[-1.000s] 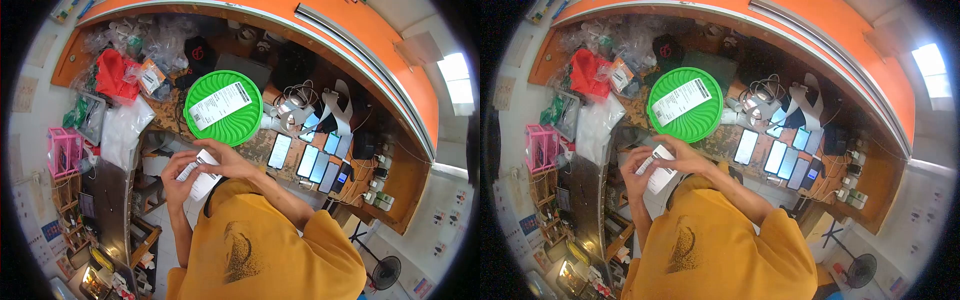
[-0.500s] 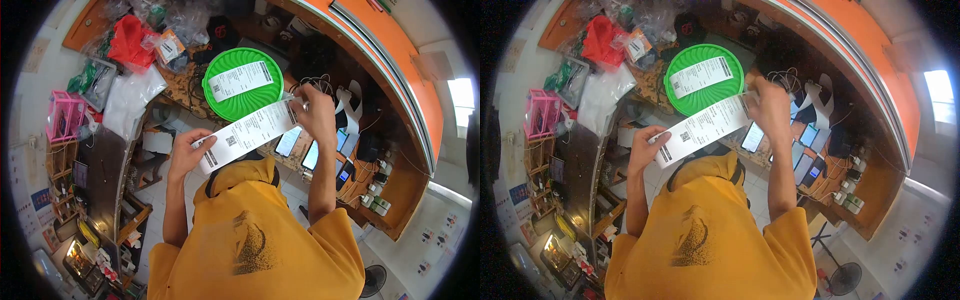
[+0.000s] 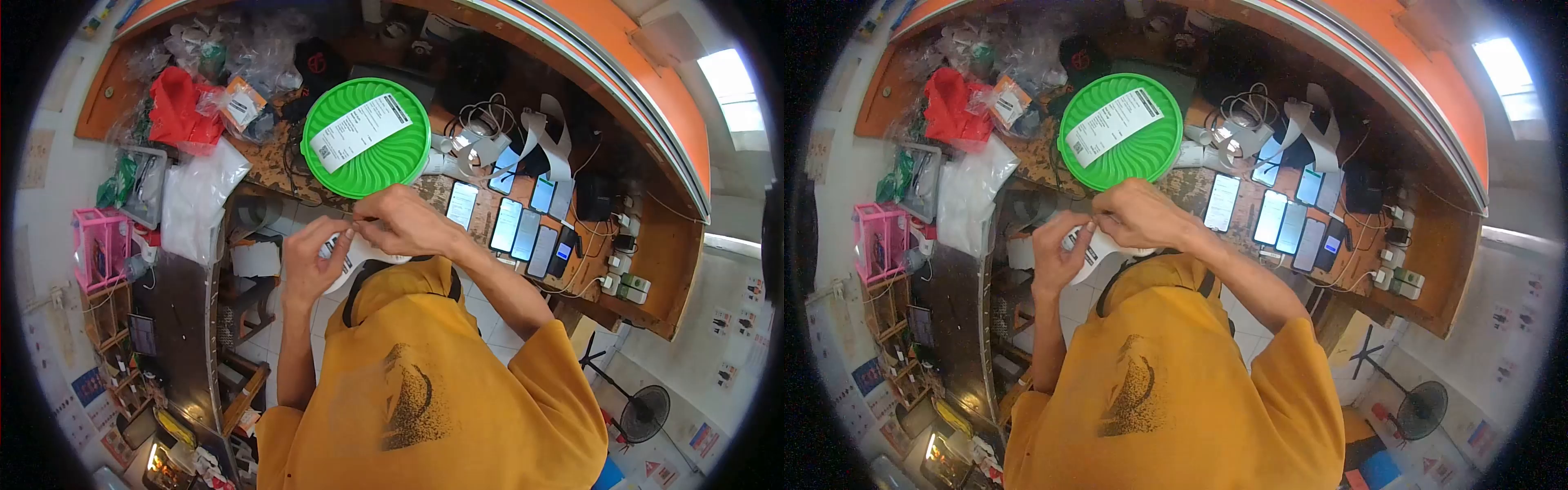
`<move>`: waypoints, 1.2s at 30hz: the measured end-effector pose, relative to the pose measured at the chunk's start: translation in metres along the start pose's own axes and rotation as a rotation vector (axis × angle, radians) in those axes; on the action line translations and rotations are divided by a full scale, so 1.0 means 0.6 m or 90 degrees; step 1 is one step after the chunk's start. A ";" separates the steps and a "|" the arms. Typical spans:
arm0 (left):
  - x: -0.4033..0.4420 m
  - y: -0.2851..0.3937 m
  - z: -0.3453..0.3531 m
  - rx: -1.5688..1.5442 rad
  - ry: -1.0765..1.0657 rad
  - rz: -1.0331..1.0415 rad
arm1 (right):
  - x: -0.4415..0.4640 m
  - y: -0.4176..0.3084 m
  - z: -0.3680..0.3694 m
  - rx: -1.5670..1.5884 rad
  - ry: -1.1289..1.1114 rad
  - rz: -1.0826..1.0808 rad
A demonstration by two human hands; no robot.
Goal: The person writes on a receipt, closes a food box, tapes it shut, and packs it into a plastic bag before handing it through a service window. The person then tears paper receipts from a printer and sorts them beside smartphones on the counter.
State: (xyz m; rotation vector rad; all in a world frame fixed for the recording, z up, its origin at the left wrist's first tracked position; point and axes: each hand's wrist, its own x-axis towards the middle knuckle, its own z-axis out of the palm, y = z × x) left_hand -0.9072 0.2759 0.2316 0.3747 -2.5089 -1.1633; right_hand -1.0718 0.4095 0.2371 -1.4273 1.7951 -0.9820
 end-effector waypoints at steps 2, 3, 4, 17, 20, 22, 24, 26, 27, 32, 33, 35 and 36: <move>-0.006 0.001 0.008 0.023 0.028 0.036 | -0.004 0.023 0.020 0.175 0.034 0.036; -0.007 -0.003 0.012 0.023 0.053 0.051 | -0.006 0.039 0.031 0.245 0.022 0.054; -0.005 -0.007 0.016 0.023 0.079 0.067 | -0.009 0.054 0.037 0.313 0.011 0.071; -0.079 -0.088 -0.005 0.008 0.170 -0.014 | -0.089 0.157 -0.119 0.127 -0.010 0.268; -0.074 -0.093 -0.006 -0.026 0.268 -0.131 | -0.092 0.155 -0.164 0.101 0.004 0.287; -0.032 -0.054 -0.005 0.105 0.212 0.034 | -0.080 0.123 -0.173 0.099 -0.017 0.225; -0.008 -0.024 0.001 0.104 0.147 0.053 | -0.060 0.084 -0.179 0.095 -0.042 0.193; 0.001 0.000 0.012 -0.036 0.072 -0.074 | -0.046 0.072 -0.178 0.085 -0.053 0.145; 0.004 0.000 0.013 -0.068 0.063 -0.095 | -0.040 0.066 -0.179 0.080 -0.057 0.122; 0.002 -0.005 0.014 -0.168 0.055 -0.157 | -0.030 0.065 -0.189 0.067 -0.089 0.143; 0.000 -0.008 0.015 -0.189 0.063 -0.167 | -0.029 0.074 -0.189 0.071 -0.087 0.138; -0.006 -0.019 0.022 -0.210 0.104 -0.161 | -0.027 0.086 -0.189 0.074 -0.089 0.126; -0.008 -0.022 0.024 -0.219 0.126 -0.159 | -0.027 0.090 -0.191 0.074 -0.093 0.119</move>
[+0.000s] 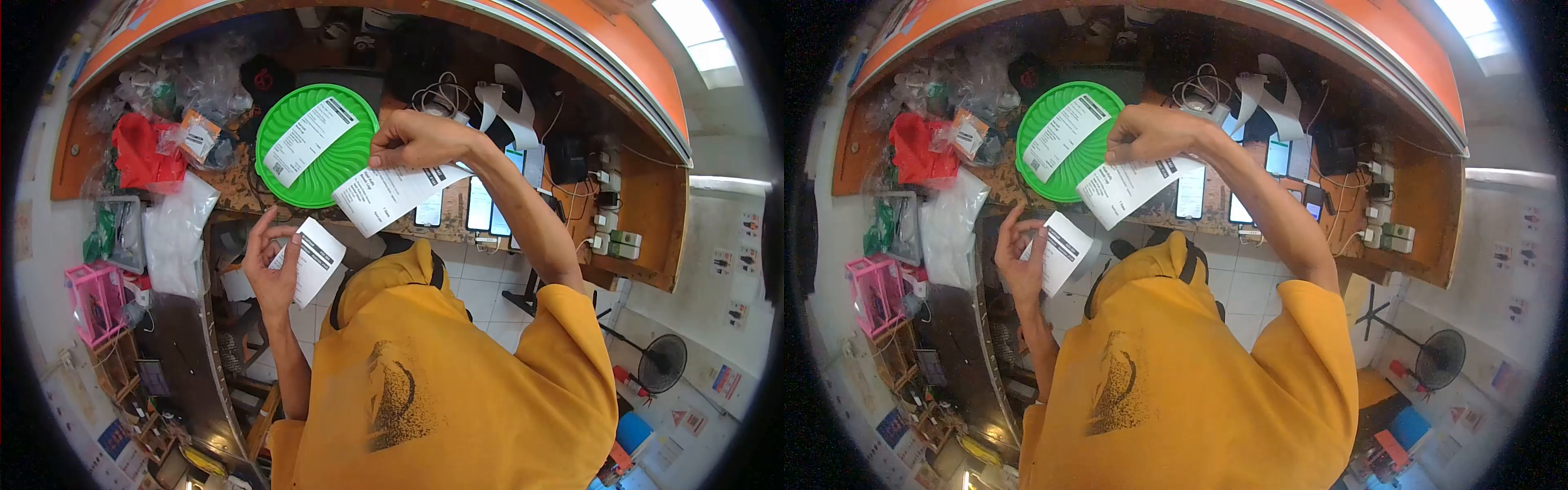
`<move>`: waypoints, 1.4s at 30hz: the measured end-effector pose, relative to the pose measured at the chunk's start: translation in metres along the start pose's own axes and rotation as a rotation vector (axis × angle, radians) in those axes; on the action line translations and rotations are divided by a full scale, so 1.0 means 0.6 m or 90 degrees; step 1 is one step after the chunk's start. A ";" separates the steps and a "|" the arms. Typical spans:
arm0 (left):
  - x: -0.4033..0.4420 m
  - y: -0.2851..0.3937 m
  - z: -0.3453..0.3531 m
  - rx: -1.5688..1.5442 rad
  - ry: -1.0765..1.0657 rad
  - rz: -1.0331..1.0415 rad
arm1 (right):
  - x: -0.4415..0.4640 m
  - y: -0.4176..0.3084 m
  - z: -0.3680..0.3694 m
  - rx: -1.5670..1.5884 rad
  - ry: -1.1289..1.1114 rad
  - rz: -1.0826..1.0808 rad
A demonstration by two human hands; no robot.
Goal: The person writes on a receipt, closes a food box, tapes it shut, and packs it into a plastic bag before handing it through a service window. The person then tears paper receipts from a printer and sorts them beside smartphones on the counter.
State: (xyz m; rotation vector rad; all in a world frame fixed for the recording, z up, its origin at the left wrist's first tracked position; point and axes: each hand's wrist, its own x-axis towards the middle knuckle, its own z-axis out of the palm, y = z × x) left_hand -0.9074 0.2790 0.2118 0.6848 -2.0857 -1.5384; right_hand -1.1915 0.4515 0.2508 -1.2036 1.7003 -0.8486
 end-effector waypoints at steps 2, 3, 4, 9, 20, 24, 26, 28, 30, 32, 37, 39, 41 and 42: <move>-0.001 0.002 -0.008 0.001 0.006 -0.010 | 0.003 0.019 -0.010 -0.048 -0.029 -0.018; -0.002 0.003 -0.012 0.002 0.015 -0.016 | 0.001 0.044 -0.021 -0.096 -0.054 -0.028; -0.003 0.001 -0.015 -0.018 0.021 -0.022 | 0.003 0.073 -0.033 -0.145 -0.083 -0.043; 0.006 0.000 -0.021 -0.149 0.078 -0.051 | 0.077 0.314 -0.076 -0.469 -0.053 0.151; 0.028 0.039 -0.005 -0.238 0.014 -0.134 | 0.117 -0.054 0.104 0.145 0.032 -0.135; -0.012 -0.022 -0.063 -0.136 -0.031 -0.210 | 0.109 -0.040 0.027 0.238 0.045 -0.003; -0.020 -0.029 -0.070 -0.128 -0.008 -0.217 | 0.104 -0.041 0.017 0.196 0.032 -0.005; -0.019 -0.035 -0.071 -0.123 0.010 -0.188 | 0.104 -0.036 0.011 0.198 0.015 -0.001; -0.013 -0.025 -0.069 -0.093 0.021 -0.140 | 0.103 -0.035 0.010 0.195 0.033 0.002; -0.010 -0.019 -0.068 -0.096 0.030 -0.137 | 0.103 -0.039 0.009 0.189 0.051 -0.008; -0.008 -0.008 -0.066 -0.161 0.014 -0.123 | 0.082 -0.045 -0.004 0.165 0.097 0.013; -0.013 -0.004 -0.074 -0.117 -0.007 -0.096 | 0.083 -0.020 -0.007 0.175 0.130 -0.035; -0.016 -0.006 -0.083 -0.074 -0.017 -0.113 | 0.070 -0.014 -0.016 -0.005 0.188 0.003; -0.016 -0.005 -0.083 -0.074 -0.031 -0.128 | 0.067 -0.031 -0.003 -0.141 0.214 -0.052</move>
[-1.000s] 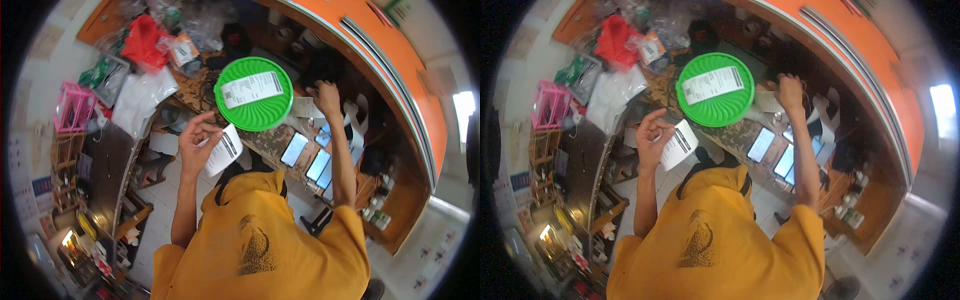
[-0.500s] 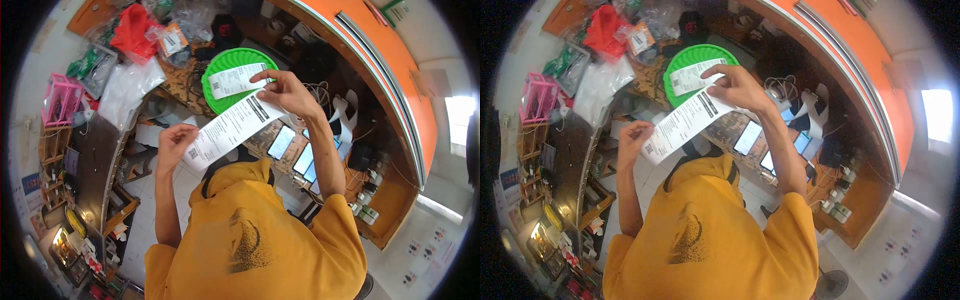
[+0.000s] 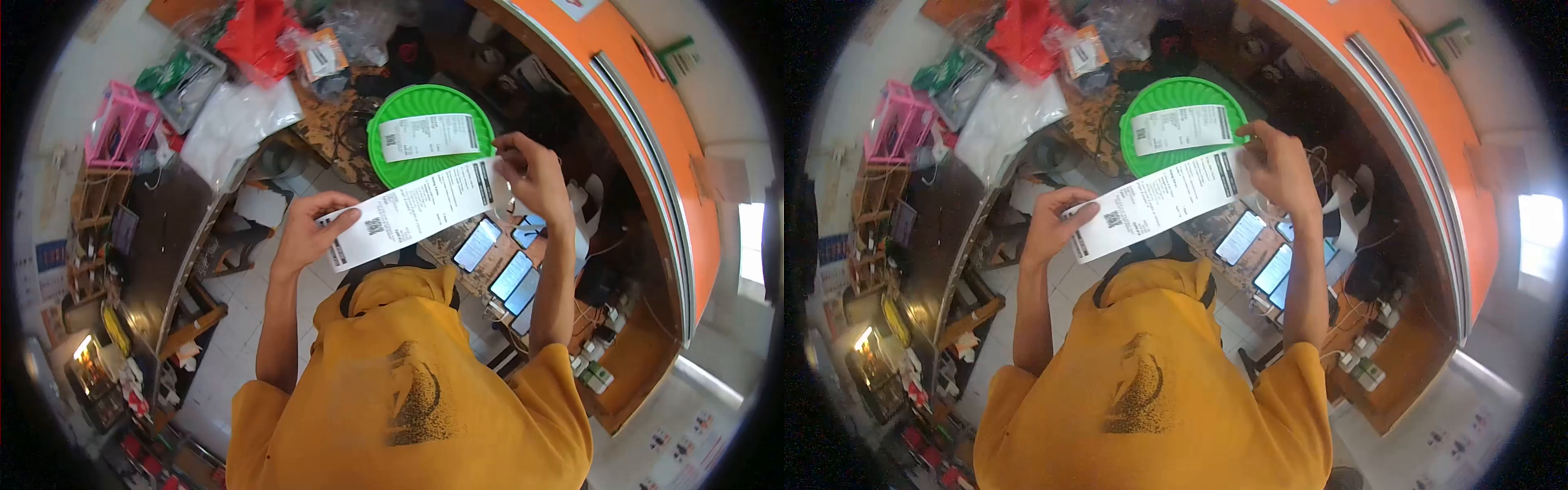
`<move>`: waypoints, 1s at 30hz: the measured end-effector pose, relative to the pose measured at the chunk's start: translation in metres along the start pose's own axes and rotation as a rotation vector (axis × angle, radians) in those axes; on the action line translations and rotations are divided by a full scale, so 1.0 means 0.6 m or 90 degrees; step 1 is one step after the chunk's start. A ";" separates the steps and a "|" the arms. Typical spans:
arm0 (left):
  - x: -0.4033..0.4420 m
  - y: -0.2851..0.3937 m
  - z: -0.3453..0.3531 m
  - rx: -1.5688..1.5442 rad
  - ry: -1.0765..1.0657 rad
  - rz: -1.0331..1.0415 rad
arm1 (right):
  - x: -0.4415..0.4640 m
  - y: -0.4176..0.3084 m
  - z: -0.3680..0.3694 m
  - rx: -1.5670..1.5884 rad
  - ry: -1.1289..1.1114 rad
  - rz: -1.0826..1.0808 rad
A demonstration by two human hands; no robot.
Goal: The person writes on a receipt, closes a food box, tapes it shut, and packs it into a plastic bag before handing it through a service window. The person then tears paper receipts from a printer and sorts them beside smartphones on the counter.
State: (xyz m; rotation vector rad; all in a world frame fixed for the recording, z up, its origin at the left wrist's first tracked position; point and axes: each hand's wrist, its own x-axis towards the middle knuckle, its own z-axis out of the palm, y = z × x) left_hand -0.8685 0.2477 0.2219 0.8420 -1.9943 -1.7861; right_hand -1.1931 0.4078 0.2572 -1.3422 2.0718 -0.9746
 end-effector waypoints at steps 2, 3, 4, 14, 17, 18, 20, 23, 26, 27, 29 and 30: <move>0.008 0.007 0.011 0.017 -0.024 0.018 | -0.014 -0.045 0.016 -0.251 0.069 -0.147; 0.010 0.016 0.020 0.040 -0.033 0.024 | -0.016 -0.067 0.040 -0.171 0.052 -0.224; 0.013 0.028 0.028 0.063 -0.046 0.032 | -0.016 -0.093 0.068 -0.033 -0.012 -0.265; 0.006 0.032 0.040 0.215 0.028 0.085 | -0.024 -0.116 0.164 0.066 -0.153 -0.185; 0.002 0.021 0.051 0.198 0.078 0.152 | -0.030 -0.116 0.176 0.106 -0.162 -0.106; 0.002 0.019 0.056 0.179 0.096 0.176 | -0.033 -0.113 0.181 0.151 -0.155 -0.063; -0.002 0.027 0.064 0.203 0.123 0.209 | -0.035 -0.095 0.206 0.297 -0.141 -0.021; -0.003 0.024 0.063 0.189 0.169 0.229 | -0.045 -0.062 0.177 0.373 -0.216 0.061; -0.003 0.032 0.030 0.182 0.180 0.216 | -0.062 0.002 0.104 0.291 -0.243 0.067; -0.007 0.022 0.018 0.209 0.123 0.180 | -0.066 0.007 0.090 0.291 -0.223 0.078; -0.018 -0.009 0.005 0.261 0.005 0.105 | -0.070 0.005 0.071 0.221 -0.231 0.101; -0.021 -0.017 0.016 0.246 0.039 0.143 | -0.068 0.005 0.068 0.179 -0.250 0.102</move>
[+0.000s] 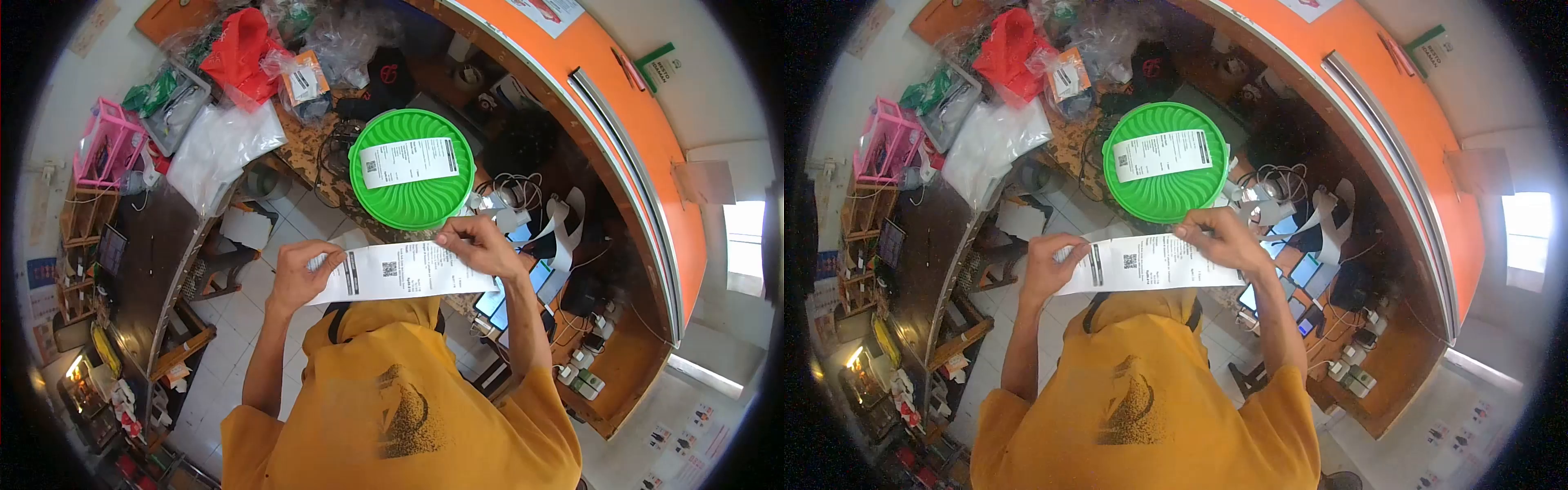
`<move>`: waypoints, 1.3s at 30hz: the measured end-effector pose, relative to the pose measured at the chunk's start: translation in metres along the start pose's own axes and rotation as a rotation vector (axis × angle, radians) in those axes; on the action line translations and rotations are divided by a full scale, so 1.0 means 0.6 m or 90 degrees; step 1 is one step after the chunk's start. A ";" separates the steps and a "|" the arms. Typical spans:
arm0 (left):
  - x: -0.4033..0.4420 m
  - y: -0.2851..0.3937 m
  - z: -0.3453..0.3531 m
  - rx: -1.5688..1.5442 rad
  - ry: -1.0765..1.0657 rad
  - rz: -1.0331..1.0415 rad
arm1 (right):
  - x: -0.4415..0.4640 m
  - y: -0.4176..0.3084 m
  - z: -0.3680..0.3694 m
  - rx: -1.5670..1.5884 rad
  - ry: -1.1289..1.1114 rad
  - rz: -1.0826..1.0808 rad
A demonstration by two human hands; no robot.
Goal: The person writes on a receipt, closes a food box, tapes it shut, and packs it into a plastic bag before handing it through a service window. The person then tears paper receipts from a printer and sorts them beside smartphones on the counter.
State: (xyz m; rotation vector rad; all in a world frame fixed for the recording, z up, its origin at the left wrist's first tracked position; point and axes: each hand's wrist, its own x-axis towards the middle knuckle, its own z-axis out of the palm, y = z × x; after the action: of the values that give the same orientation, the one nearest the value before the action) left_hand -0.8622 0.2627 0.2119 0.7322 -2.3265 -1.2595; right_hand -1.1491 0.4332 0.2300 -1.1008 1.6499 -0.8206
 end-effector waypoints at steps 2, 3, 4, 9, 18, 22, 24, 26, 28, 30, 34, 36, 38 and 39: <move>-0.021 -0.013 0.012 0.017 0.154 0.060 | 0.009 0.026 0.002 -0.056 -0.024 0.022; -0.029 -0.018 0.012 0.024 0.232 0.091 | 0.009 0.033 -0.003 -0.069 0.011 0.024; -0.035 -0.023 0.003 0.030 0.289 0.046 | 0.010 0.038 -0.014 -0.086 0.044 0.025; -0.049 -0.056 -0.018 -0.022 0.431 -0.064 | 0.069 -0.044 -0.056 -0.210 0.053 -0.220; -0.082 -0.052 -0.013 -0.079 0.437 -0.148 | 0.324 0.080 -0.067 -0.631 0.185 -0.317; -0.072 -0.027 -0.006 -0.020 0.392 -0.127 | 0.258 -0.005 -0.019 -0.411 0.325 -0.369; -0.048 -0.005 0.009 -0.017 0.332 -0.109 | 0.199 -0.059 0.058 -0.017 0.097 -0.229; -0.015 0.017 0.025 -0.055 0.261 -0.088 | 0.151 -0.092 0.099 0.087 -0.064 -0.216; 0.000 0.027 0.021 -0.111 0.182 -0.121 | 0.142 -0.090 0.085 0.066 -0.042 -0.207; -0.004 0.006 0.004 -0.141 0.082 -0.171 | 0.144 -0.068 0.013 -0.031 0.081 -0.149; -0.006 -0.027 -0.045 -0.218 0.019 -0.257 | 0.104 -0.029 -0.082 0.040 0.142 -0.067; 0.004 -0.016 -0.052 -0.194 0.005 -0.231 | 0.085 -0.048 -0.083 -0.107 0.178 -0.071; 0.016 -0.013 -0.048 -0.183 -0.006 -0.169 | 0.073 -0.063 -0.065 -0.303 0.253 -0.067; 0.024 -0.009 -0.044 -0.166 -0.012 -0.138 | 0.068 -0.088 -0.045 -0.400 0.308 -0.176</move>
State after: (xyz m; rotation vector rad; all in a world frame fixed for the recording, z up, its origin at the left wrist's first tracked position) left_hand -0.8574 0.2344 0.2225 0.9028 -2.0839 -1.6314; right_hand -1.1650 0.3762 0.2713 -1.6870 2.2868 -0.8021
